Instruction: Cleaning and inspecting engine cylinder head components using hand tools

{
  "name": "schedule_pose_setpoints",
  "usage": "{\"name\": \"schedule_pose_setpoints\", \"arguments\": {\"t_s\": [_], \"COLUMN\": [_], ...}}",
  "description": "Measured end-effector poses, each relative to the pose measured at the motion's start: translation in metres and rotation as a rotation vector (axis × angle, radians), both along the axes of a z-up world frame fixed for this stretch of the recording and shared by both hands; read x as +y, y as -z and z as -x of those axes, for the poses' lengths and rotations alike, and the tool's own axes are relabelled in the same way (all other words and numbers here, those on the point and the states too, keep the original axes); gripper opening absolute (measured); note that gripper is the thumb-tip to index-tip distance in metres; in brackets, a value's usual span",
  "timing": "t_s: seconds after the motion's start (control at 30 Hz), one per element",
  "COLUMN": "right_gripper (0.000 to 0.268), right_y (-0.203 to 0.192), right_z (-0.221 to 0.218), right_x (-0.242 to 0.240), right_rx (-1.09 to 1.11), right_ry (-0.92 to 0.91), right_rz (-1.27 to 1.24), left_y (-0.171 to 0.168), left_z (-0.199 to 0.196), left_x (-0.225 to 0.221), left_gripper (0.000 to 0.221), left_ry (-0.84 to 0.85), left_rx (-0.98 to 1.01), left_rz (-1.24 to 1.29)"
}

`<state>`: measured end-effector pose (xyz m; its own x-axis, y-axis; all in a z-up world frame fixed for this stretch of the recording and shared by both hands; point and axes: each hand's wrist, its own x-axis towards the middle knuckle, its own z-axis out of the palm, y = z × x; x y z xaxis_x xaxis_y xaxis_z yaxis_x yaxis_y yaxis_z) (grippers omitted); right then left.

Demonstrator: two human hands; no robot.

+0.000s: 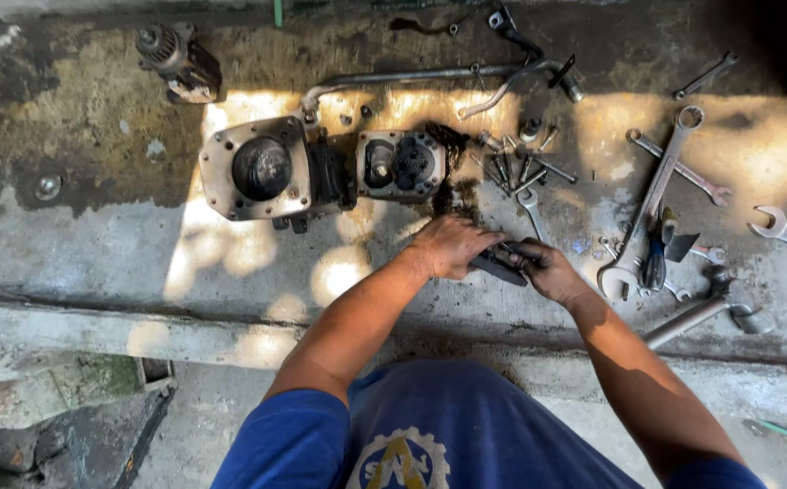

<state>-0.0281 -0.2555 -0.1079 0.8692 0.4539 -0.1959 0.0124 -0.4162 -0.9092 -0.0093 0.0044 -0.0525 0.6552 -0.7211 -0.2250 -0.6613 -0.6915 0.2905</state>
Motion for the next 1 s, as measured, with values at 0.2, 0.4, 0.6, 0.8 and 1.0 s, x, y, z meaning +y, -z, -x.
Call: {"name": "schedule_pose_setpoints", "arguments": {"t_s": [0.2, 0.4, 0.6, 0.8, 1.0], "right_gripper": [0.024, 0.019, 0.033, 0.029, 0.029], "right_y": [-0.1, -0.156, -0.042, -0.104, -0.142], "right_z": [-0.01, -0.015, -0.008, -0.001, -0.001], "right_x": [0.01, 0.073, 0.07, 0.113, 0.071], "right_rx": [-0.412, -0.187, -0.482, -0.544, -0.255], "right_ry": [-0.288, -0.829, -0.593, -0.53, -0.325], "right_rz": [0.798, 1.332, 1.205, 1.295, 1.182], "left_y": [0.073, 0.074, 0.049, 0.056, 0.001], "left_z": [-0.012, -0.014, -0.008, -0.011, -0.007], "left_x": [-0.004, -0.007, -0.007, -0.009, -0.005], "left_gripper": [0.059, 0.05, 0.043, 0.041, 0.031], "left_ry": [0.025, 0.013, -0.03, -0.06, -0.11], "left_rx": [-0.077, -0.062, -0.05, 0.02, 0.065], "left_rz": [-0.041, 0.081, 0.09, 0.038, 0.108]}}
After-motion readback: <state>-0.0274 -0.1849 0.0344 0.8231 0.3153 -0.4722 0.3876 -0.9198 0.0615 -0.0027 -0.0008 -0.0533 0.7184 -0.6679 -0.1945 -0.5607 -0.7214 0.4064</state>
